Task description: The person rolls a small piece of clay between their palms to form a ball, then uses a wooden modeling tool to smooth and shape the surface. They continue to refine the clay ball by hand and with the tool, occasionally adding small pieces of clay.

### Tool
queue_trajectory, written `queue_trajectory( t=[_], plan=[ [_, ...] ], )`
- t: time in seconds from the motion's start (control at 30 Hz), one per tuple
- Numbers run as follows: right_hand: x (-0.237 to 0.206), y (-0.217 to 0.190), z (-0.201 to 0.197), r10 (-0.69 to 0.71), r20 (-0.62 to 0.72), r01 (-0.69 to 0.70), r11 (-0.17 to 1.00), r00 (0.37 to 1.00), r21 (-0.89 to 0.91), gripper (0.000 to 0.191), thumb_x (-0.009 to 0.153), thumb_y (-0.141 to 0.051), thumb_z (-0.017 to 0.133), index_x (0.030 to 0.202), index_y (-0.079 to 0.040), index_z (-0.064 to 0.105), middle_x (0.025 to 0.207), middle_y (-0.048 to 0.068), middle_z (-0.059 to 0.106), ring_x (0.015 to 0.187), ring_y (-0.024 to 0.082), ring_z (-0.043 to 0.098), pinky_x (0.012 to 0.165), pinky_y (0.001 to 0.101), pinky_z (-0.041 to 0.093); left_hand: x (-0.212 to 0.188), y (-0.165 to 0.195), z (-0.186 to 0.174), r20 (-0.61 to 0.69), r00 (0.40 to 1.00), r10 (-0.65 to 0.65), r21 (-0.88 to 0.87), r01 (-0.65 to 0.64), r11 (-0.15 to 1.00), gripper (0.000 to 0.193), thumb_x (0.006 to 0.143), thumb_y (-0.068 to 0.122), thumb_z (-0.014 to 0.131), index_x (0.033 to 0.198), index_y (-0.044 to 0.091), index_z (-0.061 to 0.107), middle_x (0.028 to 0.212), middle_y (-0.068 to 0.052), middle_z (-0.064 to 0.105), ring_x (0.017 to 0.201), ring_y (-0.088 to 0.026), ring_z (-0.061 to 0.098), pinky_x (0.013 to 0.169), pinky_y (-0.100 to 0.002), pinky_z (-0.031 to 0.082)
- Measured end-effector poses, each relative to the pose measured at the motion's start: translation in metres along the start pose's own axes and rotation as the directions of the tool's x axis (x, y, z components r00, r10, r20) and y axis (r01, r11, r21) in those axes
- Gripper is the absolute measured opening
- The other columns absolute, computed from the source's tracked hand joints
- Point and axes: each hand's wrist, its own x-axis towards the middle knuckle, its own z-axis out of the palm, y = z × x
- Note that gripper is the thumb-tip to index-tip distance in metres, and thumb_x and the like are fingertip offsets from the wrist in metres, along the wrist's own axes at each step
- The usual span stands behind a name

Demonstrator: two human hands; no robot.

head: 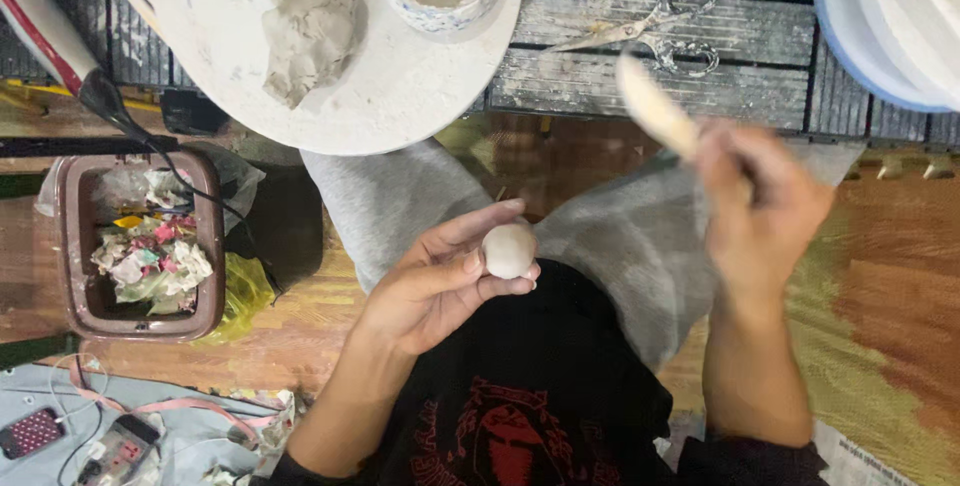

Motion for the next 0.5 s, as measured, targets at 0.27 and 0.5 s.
queue_trajectory(
  t=[0.27, 0.5],
  plan=[
    [0.041, -0.038, 0.040, -0.554, 0.145, 0.573, 0.783, 0.820, -0.244, 0.047, 0.099, -0.042, 0.072, 0.127, -0.004, 0.066, 0.128, 0.010, 0.069, 0.115, 0.026, 0.064, 0.102, 0.0432, 0.046, 0.005, -0.007, -0.001, 0.011, 1.000, 0.024, -0.087, -0.023, 0.996, 0.054, 0.104, 0.021, 0.072, 0.142, -0.012, 0.055, 0.124, -0.024, 0.068, 0.114, -0.033, 0.069, 0.103, -0.046, 0.058],
    [-0.017, -0.067, 0.051, -0.523, 0.273, 0.515, 0.850, 0.807, 0.108, 0.052, 0.082, -0.041, 0.084, 0.120, -0.009, 0.069, 0.119, 0.010, 0.074, 0.123, 0.026, 0.067, 0.102, 0.0474, 0.052, 0.006, -0.013, 0.012, -0.052, 0.999, 0.011, 0.140, -0.003, 0.990, 0.052, 0.104, 0.025, 0.074, 0.138, -0.012, 0.064, 0.123, -0.022, 0.071, 0.112, -0.027, 0.067, 0.097, -0.040, 0.053]
  ],
)
